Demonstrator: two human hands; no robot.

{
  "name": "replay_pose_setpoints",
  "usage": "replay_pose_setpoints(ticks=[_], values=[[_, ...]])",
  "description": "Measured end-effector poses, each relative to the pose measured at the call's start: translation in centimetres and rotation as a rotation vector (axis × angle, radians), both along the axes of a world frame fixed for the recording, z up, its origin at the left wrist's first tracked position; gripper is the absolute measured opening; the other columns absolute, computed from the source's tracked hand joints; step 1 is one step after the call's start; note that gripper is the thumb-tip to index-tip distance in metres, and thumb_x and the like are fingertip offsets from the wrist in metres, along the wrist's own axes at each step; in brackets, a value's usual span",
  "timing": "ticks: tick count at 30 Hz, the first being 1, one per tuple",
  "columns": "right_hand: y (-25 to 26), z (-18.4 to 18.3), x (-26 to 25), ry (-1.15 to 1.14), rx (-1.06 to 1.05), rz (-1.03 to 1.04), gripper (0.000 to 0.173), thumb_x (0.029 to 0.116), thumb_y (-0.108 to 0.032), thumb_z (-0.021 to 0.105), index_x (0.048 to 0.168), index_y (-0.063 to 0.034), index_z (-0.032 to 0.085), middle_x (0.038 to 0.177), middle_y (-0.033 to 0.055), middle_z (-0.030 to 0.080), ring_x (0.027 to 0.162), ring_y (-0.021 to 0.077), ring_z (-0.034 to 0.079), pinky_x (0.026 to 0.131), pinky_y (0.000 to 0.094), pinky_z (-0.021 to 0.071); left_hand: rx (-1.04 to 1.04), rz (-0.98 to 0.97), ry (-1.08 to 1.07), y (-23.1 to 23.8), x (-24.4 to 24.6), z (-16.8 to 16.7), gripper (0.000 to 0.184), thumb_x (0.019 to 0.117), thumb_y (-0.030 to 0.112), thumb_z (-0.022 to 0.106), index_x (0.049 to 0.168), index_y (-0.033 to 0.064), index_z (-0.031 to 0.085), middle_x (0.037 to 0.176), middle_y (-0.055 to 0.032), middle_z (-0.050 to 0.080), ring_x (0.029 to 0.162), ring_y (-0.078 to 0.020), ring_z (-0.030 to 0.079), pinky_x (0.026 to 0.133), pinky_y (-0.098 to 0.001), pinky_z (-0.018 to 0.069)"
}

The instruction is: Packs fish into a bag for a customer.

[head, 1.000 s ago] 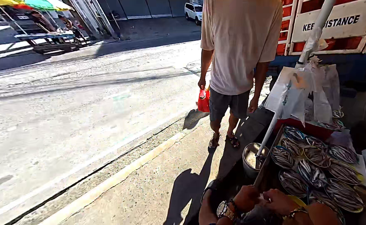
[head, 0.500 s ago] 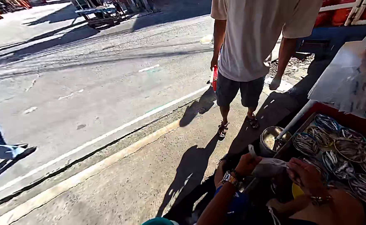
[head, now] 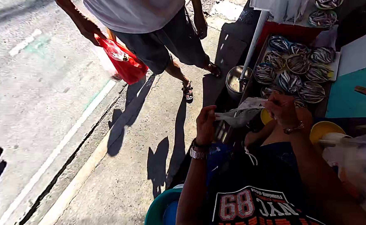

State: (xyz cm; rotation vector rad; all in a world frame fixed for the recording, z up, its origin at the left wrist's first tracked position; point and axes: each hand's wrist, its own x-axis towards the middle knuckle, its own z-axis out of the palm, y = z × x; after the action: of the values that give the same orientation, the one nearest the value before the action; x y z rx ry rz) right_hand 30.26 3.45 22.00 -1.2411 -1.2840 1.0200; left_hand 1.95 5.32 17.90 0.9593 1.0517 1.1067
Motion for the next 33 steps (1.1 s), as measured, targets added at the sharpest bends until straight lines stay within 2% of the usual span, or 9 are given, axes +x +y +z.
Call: replay_pose_setpoints(ticks=[4, 8, 11, 13, 17, 19, 23, 27, 33], values=[[0.4, -2.2, 0.9, -0.206, -0.077, -0.065, 0.033, 0.0895, -0.009, 0.071, 0.065, -0.013, 0.049, 0.052, -0.0075, 0.044, 0.043, 0.0, 0.04, 0.043, 0.0167, 0.0365, -0.261, 0.136, -0.497, -0.1, 1.8, -1.3, 0.028, 0.1067, 0.009, 0.039, 0.128, 0.0108, 0.058, 0.085, -0.0009, 0.067, 0.078, -0.015, 0.069, 0.083, -0.0378, 0.0594], [0.1, -4.1, 1.3, -0.529, -0.25, -0.027, 0.026, 0.0844, -0.001, 0.069, 0.068, -0.0053, 0.049, 0.058, -0.001, 0.039, 0.052, 0.0074, 0.037, 0.051, 0.0264, 0.0325, -0.401, 0.028, -0.572, 0.4, 1.7, -2.0, 0.037, 0.1077, 0.017, 0.03, 0.137, 0.0124, 0.053, 0.094, -0.0037, 0.066, 0.078, -0.015, 0.066, 0.076, -0.0333, 0.0579], [0.4, -5.6, 1.0, -0.593, -0.468, 0.038, 0.016, 0.0853, 0.003, 0.07, 0.096, 0.0026, 0.059, 0.062, 0.0077, 0.049, 0.054, 0.019, 0.048, 0.054, 0.0404, 0.0437, -0.455, -0.057, -0.525, 0.6, 1.4, -3.2, 0.042, 0.1082, 0.023, 0.031, 0.145, 0.0141, 0.049, 0.11, -0.0108, 0.07, 0.081, -0.0162, 0.068, 0.073, -0.0316, 0.0574], [1.1, -6.3, 0.6, -0.638, -0.682, 0.086, 0.039, 0.0886, 0.002, 0.071, 0.125, 0.0021, 0.057, 0.074, 0.016, 0.06, 0.065, 0.0303, 0.06, 0.065, 0.0521, 0.0532, -0.466, -0.059, -0.486, 0.4, 1.3, -4.4, 0.042, 0.1085, 0.021, 0.034, 0.147, 0.0132, 0.048, 0.118, -0.0153, 0.068, 0.08, -0.0174, 0.068, 0.072, -0.032, 0.0581], [2.0, -7.5, -0.9, -0.819, -0.984, 0.233, 0.025, 0.1022, -0.011, 0.058, 0.119, 0.0058, 0.064, 0.105, 0.0283, 0.069, 0.103, 0.0462, 0.066, 0.091, 0.0659, 0.0501, -0.357, -0.076, -0.32, -0.4, 1.3, -5.8, 0.046, 0.1041, 0.014, 0.043, 0.15, 0.0131, 0.045, 0.132, -0.0148, 0.063, 0.073, -0.0124, 0.064, 0.064, -0.0266, 0.0547], [2.1, -8.4, -1.5, -0.842, -1.068, 0.247, 0.027, 0.1071, -0.015, 0.05, 0.117, 0.0041, 0.066, 0.107, 0.0263, 0.07, 0.103, 0.0429, 0.068, 0.092, 0.0625, 0.0513, -0.31, -0.099, -0.25, -0.9, 0.9, -6.4, 0.051, 0.1021, 0.013, 0.045, 0.153, 0.0139, 0.043, 0.138, -0.013, 0.06, 0.071, -0.0105, 0.062, 0.062, -0.0254, 0.0532], [1.6, -10.7, -1.7, -0.63, -1.087, 0.16, 0.032, 0.1107, -0.022, 0.047, 0.121, 0.0028, 0.063, 0.088, 0.0183, 0.071, 0.07, 0.0275, 0.068, 0.073, 0.0456, 0.0572, -0.237, -0.092, -0.206, -1.7, -0.7, -7.4, 0.054, 0.1003, 0.013, 0.048, 0.154, 0.0114, 0.039, 0.147, -0.0141, 0.053, 0.07, -0.0087, 0.061, 0.06, -0.0245, 0.0522], [2.1, -11.8, -2.6, -0.117, -1.106, -0.06, 0.022, 0.1073, -0.018, 0.056, 0.11, 0.0022, 0.065, 0.062, 0.0028, 0.058, 0.042, 0.0047, 0.045, 0.041, 0.0199, 0.0396, -0.199, -0.098, -0.204, -1.4, -2.3, -8.2, 0.06, 0.1009, 0.013, 0.049, 0.158, 0.0171, 0.031, 0.153, -0.0106, 0.048, 0.075, -0.0087, 0.063, 0.065, -0.0257, 0.0545], [3.6, -12.3, -4.3, 0.246, -1.151, -0.111, 0.013, 0.1046, -0.009, 0.058, 0.102, 0.0028, 0.062, 0.056, -0.0011, 0.052, 0.039, 0.0015, 0.039, 0.037, 0.0158, 0.0344, -0.158, -0.091, -0.177, 0.7, -4.0, -8.2, 0.063, 0.099, 0.018, 0.055, 0.158, 0.0248, 0.033, 0.15, -0.0065, 0.05, 0.076, -0.008, 0.063, 0.067, -0.0254, 0.0552]])
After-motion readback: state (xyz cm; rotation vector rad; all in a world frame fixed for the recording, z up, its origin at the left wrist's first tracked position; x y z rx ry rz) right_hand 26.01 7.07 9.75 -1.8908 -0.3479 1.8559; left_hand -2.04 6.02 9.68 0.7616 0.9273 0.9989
